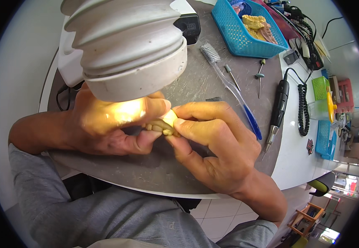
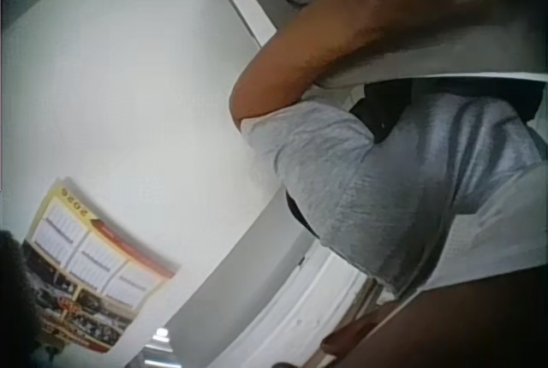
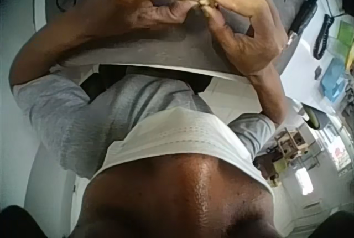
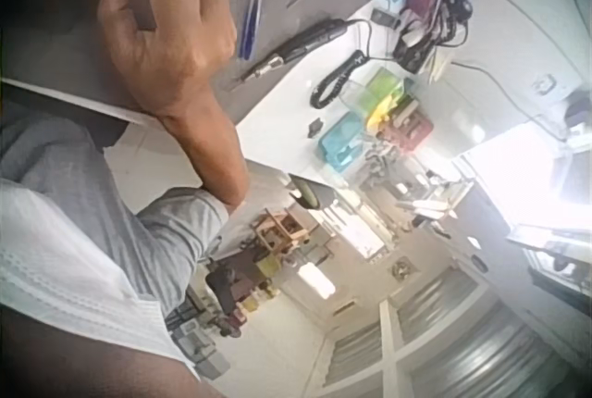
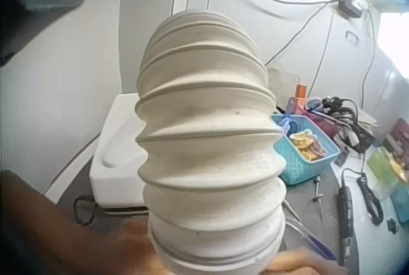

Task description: The person holds a yellow dental cast under a bright light and a dust extractor, turning it over to view the teeth and the underside.

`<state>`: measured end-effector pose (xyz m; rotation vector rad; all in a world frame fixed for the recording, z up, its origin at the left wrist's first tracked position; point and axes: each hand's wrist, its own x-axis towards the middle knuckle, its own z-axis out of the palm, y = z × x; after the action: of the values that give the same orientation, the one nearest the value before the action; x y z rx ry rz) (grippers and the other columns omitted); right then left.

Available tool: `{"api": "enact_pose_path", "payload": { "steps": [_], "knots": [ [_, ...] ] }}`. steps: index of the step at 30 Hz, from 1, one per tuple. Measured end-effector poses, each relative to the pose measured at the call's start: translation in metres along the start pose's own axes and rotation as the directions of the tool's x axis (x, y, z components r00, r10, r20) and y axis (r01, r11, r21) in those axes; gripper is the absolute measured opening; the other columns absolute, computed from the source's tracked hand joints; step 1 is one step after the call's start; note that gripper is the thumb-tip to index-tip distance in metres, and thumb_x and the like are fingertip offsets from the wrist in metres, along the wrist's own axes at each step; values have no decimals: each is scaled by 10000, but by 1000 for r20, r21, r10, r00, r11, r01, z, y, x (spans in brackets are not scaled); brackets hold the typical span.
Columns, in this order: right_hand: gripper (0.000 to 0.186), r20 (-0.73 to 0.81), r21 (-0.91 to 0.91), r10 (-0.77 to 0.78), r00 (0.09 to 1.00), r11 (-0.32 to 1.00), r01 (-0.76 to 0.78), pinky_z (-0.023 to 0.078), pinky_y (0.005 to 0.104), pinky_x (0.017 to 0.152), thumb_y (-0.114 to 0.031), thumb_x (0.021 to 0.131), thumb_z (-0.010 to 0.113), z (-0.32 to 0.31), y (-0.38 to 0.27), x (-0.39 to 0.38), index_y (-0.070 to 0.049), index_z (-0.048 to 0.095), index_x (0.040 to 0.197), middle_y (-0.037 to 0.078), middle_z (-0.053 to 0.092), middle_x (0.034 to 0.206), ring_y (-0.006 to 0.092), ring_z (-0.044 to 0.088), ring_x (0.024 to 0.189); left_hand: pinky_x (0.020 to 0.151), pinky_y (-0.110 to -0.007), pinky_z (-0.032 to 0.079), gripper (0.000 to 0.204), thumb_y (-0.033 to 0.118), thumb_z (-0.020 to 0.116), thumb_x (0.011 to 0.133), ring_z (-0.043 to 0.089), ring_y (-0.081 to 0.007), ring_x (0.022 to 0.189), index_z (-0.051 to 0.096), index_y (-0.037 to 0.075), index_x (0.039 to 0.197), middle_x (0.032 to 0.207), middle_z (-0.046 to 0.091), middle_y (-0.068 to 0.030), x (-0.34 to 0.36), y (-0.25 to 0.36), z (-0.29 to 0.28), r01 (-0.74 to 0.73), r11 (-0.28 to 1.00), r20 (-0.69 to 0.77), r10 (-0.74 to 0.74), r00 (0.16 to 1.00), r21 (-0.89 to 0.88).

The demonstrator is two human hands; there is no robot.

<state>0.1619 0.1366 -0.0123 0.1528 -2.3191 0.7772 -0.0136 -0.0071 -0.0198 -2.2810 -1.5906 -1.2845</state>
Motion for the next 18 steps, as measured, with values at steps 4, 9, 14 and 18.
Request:
{"api": "enact_pose_path", "payload": {
  "steps": [4,9,14,18],
  "knots": [
    [255,-34,25,12,999,1000,-11,561,291,637,7,713,800,2,5,-1,2,659,926,169,691,917,226,686,746,587,-305,541,348,52,766,717,666,-183,689,670,-27,1042,874,690,-88,1,4,2,131,991,-14,-131,991,-14],
    [235,-15,-19,33,999,999,-34,563,290,651,23,720,786,1,4,1,14,665,920,170,694,902,227,693,747,658,-317,551,337,64,772,713,681,-203,738,674,-7,1027,907,707,-85,2,4,5,196,980,-35,-197,980,-28],
    [218,-15,-17,90,996,996,-91,560,294,652,22,731,777,1,1,4,22,673,923,167,697,900,229,693,752,772,-315,534,323,54,762,739,676,-201,869,667,-2,1043,958,703,-87,0,5,1,293,956,-4,-294,956,-23],
    [267,17,-55,81,997,995,-80,554,290,662,2,739,786,-2,1,7,26,689,985,164,699,897,225,694,760,805,-295,517,282,60,708,831,654,-170,914,639,-1,1098,1001,687,-72,6,11,0,529,815,145,-509,849,-238]
  ]
}}
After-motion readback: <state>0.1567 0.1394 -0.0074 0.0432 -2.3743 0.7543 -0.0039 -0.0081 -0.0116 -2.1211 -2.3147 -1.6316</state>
